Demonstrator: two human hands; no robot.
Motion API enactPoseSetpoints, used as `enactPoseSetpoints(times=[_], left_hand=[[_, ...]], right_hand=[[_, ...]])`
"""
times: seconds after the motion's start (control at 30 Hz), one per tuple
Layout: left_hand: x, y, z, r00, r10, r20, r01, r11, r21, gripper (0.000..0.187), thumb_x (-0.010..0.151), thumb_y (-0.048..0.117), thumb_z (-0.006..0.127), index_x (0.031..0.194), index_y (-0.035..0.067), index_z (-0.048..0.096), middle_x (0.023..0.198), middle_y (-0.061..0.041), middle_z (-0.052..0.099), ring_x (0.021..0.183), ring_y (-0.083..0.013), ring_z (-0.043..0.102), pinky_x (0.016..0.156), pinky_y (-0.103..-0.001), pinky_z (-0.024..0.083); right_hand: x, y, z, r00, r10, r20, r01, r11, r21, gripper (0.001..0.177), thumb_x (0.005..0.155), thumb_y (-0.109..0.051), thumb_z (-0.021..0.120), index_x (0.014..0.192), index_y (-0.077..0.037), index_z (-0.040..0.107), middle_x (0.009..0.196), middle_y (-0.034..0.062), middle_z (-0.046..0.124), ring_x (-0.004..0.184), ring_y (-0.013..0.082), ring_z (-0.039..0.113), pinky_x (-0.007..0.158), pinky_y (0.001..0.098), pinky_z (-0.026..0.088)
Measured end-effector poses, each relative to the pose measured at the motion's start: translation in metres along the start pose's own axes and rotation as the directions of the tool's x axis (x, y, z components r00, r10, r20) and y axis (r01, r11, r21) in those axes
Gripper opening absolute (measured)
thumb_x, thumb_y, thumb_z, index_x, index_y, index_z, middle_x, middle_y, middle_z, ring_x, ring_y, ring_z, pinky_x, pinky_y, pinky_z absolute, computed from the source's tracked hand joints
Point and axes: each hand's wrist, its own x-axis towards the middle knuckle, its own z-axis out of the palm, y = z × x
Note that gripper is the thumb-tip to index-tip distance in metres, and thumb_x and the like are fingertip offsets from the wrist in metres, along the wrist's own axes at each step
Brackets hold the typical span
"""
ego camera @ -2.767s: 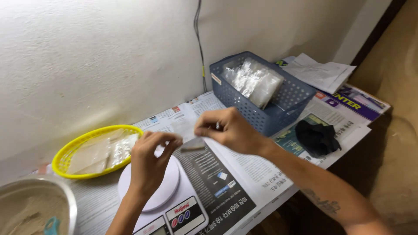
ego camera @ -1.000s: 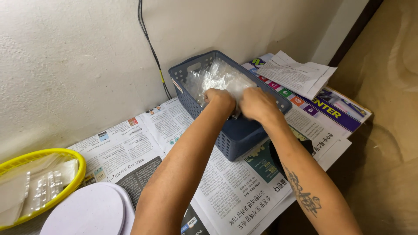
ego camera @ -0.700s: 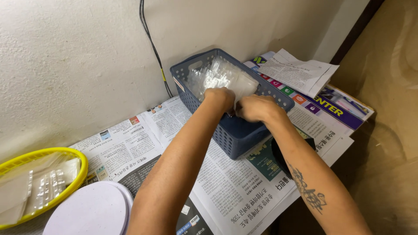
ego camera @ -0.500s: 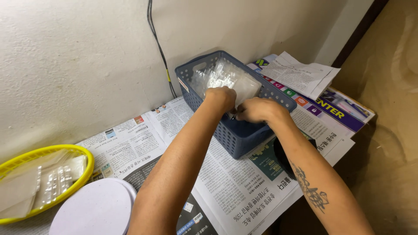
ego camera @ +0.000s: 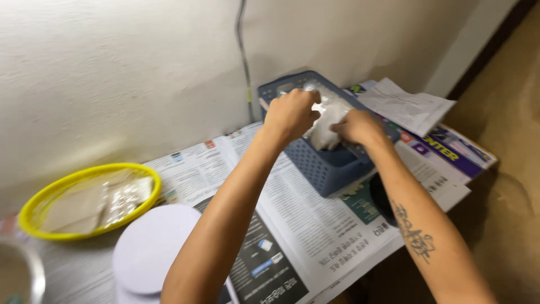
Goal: Filling small plastic bags with powder, weighing them on a scale, and placing them in a basket
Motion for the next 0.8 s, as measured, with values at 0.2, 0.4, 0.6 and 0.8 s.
enactPoseSetpoints(times=[0.2,0.4,0.6,0.8], left_hand=[[-0.113,-0.019,-0.058,0.958,0.112,-0.262,-0.095,0.992,0.078,0.027,0.093,0.021,0.064,0.119,0.018,0.06,0.091,0.003,0.075,0.102,-0.0269,0.062,0.072,-0.045,0.045],[-0.238,-0.063,-0.095,0.941,0.007,-0.338,0.024,0.996,0.088,0.032,0.093,0.021,0.068,0.124,0.021,0.06,0.1,0.01,0.074,0.095,-0.0248,0.057,0.073,-0.044,0.041],[-0.32,-0.111,-0.1,0.899,-0.179,-0.4,0.24,0.965,0.107,0.018,0.092,0.022,0.067,0.11,0.019,0.07,0.104,0.003,0.074,0.1,-0.0278,0.058,0.079,-0.047,0.043],[-0.366,-0.114,-0.094,0.881,0.071,-0.467,0.129,0.915,0.381,0.023,0.088,0.016,0.072,0.11,0.023,0.07,0.096,0.002,0.068,0.091,-0.0201,0.062,0.075,-0.034,0.049]], right_hand=[[0.01,0.009,0.007,0.676,-0.241,-0.696,0.134,0.969,-0.206,0.047,0.107,-0.055,0.062,0.09,-0.015,0.081,0.079,0.0216,0.073,0.077,0.0491,0.07,0.052,0.0556,0.049],[-0.014,0.016,0.004,0.078,-0.615,-0.784,0.323,0.76,-0.564,0.057,0.127,-0.018,0.081,0.078,-0.011,0.052,0.079,0.0077,0.061,0.069,0.0362,0.056,0.066,0.0418,0.036],[-0.113,-0.128,0.035,0.044,-0.737,-0.675,0.729,0.485,-0.483,0.018,0.111,-0.018,0.072,0.094,-0.014,0.073,0.068,0.004,0.062,0.056,0.0223,0.057,0.053,0.0377,0.038],[-0.152,-0.25,0.113,0.156,-0.873,-0.461,0.934,0.283,-0.22,0.009,0.085,-0.016,0.074,0.093,-0.018,0.071,0.074,0.0015,0.069,0.075,0.0242,0.071,0.063,0.0379,0.056]])
